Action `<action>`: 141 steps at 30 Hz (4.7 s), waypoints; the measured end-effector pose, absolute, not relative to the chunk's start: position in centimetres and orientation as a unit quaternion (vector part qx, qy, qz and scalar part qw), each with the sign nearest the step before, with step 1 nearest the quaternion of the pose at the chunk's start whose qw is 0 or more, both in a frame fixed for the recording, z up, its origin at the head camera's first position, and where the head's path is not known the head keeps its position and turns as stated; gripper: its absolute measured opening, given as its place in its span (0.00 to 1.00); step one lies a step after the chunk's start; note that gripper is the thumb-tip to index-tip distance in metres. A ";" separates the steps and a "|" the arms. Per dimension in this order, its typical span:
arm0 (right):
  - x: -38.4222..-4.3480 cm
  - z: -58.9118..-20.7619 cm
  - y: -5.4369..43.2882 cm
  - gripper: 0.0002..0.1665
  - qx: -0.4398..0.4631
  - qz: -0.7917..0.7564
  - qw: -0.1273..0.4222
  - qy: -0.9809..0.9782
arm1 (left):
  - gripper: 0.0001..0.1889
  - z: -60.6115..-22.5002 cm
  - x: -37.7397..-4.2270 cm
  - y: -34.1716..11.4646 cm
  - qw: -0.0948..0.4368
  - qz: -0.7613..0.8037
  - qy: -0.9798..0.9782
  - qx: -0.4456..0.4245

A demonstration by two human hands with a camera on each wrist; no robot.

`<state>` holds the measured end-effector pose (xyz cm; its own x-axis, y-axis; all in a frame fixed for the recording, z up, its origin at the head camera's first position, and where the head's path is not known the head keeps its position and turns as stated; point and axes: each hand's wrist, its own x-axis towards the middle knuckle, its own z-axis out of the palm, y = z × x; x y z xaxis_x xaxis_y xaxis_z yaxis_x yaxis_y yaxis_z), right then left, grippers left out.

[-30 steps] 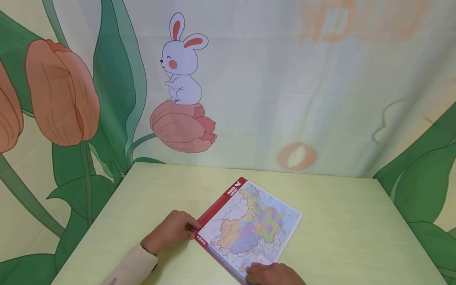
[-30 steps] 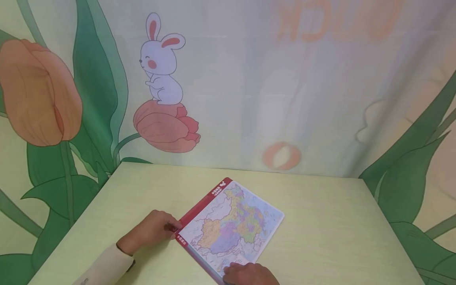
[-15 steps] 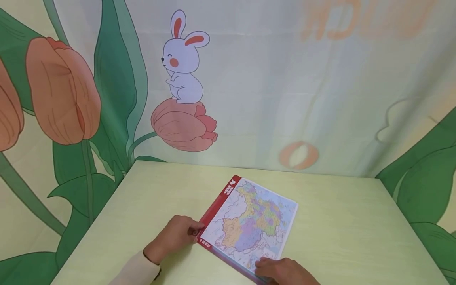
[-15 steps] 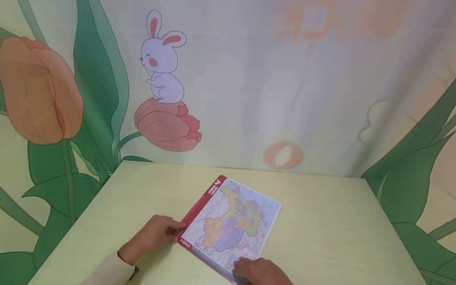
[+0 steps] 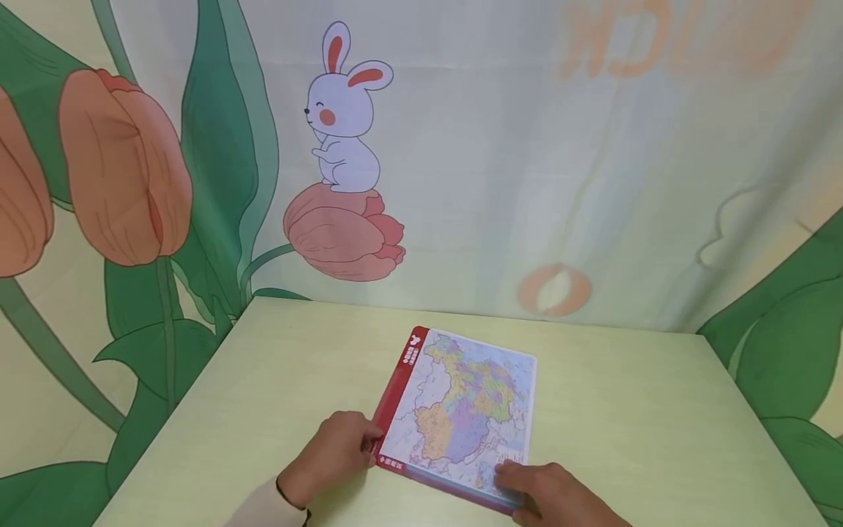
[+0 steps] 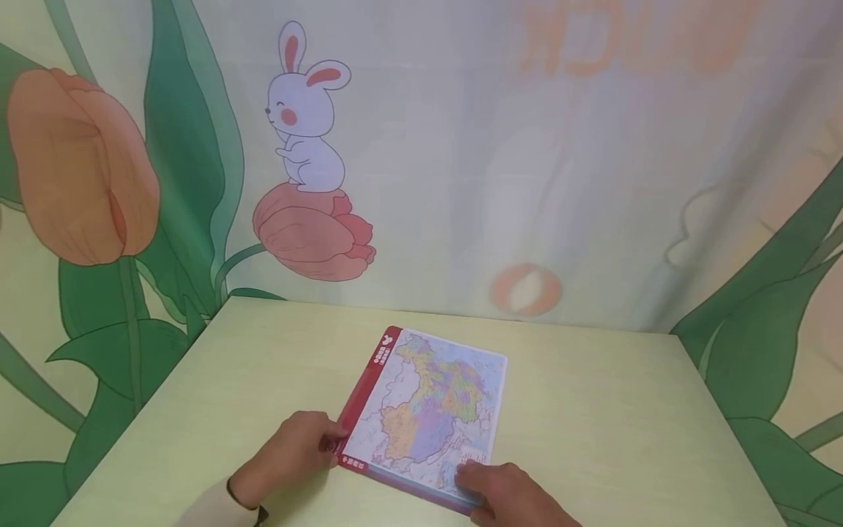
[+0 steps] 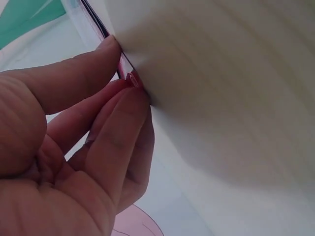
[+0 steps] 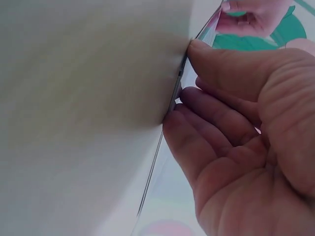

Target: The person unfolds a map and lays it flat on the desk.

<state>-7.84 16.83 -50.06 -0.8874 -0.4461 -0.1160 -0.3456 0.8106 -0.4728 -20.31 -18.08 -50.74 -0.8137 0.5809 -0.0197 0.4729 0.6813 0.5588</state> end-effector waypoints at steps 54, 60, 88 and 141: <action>-12.5 -50.5 6.2 0.40 -0.250 0.024 0.036 0.967 | 0.26 -51.2 -19.8 -16.7 0.147 0.310 0.902 0.262; -12.8 -51.3 4.6 0.39 -0.258 0.074 0.007 0.963 | 0.25 -51.1 -19.7 -16.7 0.144 0.307 0.902 0.268; -11.5 -51.0 4.5 0.53 -0.327 0.165 0.003 0.930 | 0.22 -50.8 -19.5 -16.4 0.142 0.266 0.911 0.280; -9.0 -44.6 21.0 0.31 -0.101 0.033 -0.249 0.963 | 0.23 -51.0 -22.0 -20.6 0.167 0.266 0.917 0.245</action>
